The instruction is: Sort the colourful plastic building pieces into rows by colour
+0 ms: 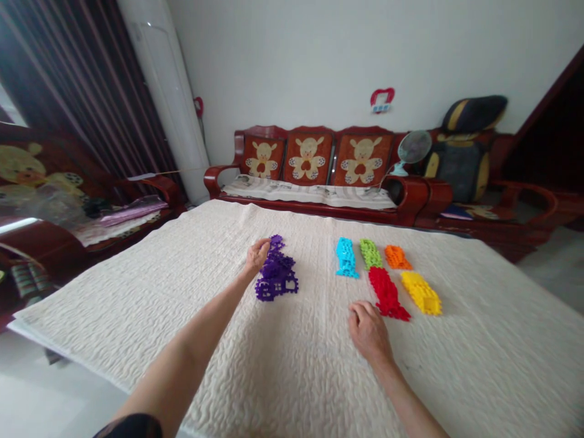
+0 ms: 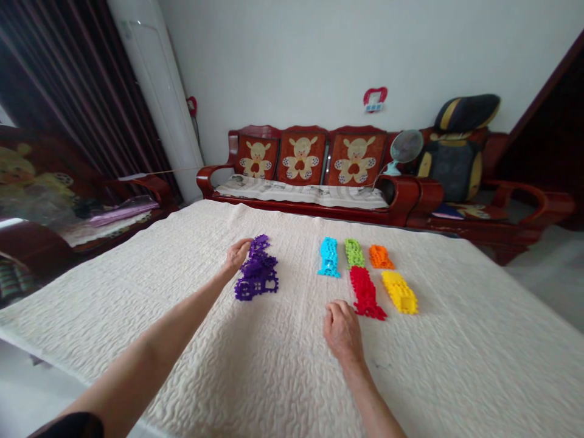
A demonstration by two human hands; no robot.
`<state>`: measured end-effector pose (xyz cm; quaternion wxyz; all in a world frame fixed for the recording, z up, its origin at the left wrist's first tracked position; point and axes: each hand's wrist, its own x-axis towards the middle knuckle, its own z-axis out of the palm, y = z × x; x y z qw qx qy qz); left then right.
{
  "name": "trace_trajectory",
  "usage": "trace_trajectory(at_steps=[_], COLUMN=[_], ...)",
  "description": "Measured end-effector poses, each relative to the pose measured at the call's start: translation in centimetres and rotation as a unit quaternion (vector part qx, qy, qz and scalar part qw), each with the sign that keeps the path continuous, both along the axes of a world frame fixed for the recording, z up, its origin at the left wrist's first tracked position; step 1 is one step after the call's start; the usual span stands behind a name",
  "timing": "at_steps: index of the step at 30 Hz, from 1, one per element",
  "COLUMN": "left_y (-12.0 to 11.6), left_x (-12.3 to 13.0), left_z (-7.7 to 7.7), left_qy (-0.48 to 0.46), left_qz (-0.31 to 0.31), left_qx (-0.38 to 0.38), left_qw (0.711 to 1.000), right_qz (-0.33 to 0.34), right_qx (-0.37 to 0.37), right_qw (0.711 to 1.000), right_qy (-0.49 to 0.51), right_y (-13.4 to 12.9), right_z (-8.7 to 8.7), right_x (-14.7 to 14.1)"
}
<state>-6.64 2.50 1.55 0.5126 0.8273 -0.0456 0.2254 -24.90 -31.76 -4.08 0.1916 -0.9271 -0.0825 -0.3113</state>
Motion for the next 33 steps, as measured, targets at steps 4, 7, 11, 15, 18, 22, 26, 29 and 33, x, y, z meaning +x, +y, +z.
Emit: trace_trajectory(at_steps=[4,7,11,15,18,22,26,29,33], left_y=[1.5,2.8,3.7,3.4,2.7,2.0,1.7,1.2,-0.1], left_x=[2.6,3.9,5.4,7.2,8.7,10.2,10.3,9.4,7.2], left_z=[0.0,-0.8,-1.8,-2.2,-2.1,-1.8,-2.1,-2.1,-1.2], left_qy=[0.068,0.108,0.106,0.082,0.067,0.112,0.105,0.083,0.097], left_qz=[0.079,0.083,0.067,0.044,0.031,-0.002,-0.095,-0.139,-0.179], left_qx=[0.006,0.081,0.142,0.184,0.218,0.244,0.214,0.174,0.155], left_qw=[0.995,0.987,0.982,0.979,0.973,0.963,0.967,0.971,0.967], right_qz=[-0.003,0.06,0.166,0.187,0.186,0.194,0.196,0.194,0.202], right_qx=[0.059,0.108,0.114,0.079,0.055,0.039,0.031,0.046,0.073], right_qw=[0.998,0.992,0.976,0.96,0.952,0.948,0.958,0.966,0.968], right_qy=[0.016,0.028,0.085,0.191,0.238,0.249,0.205,0.167,0.13], right_y=[0.8,4.0,10.5,15.0,16.3,16.6,16.1,15.4,14.4], right_z=[0.2,0.6,1.3,2.2,2.9,3.6,3.4,2.7,2.0], right_x=[1.6,4.5,8.1,9.6,10.0,10.5,11.1,11.5,11.4])
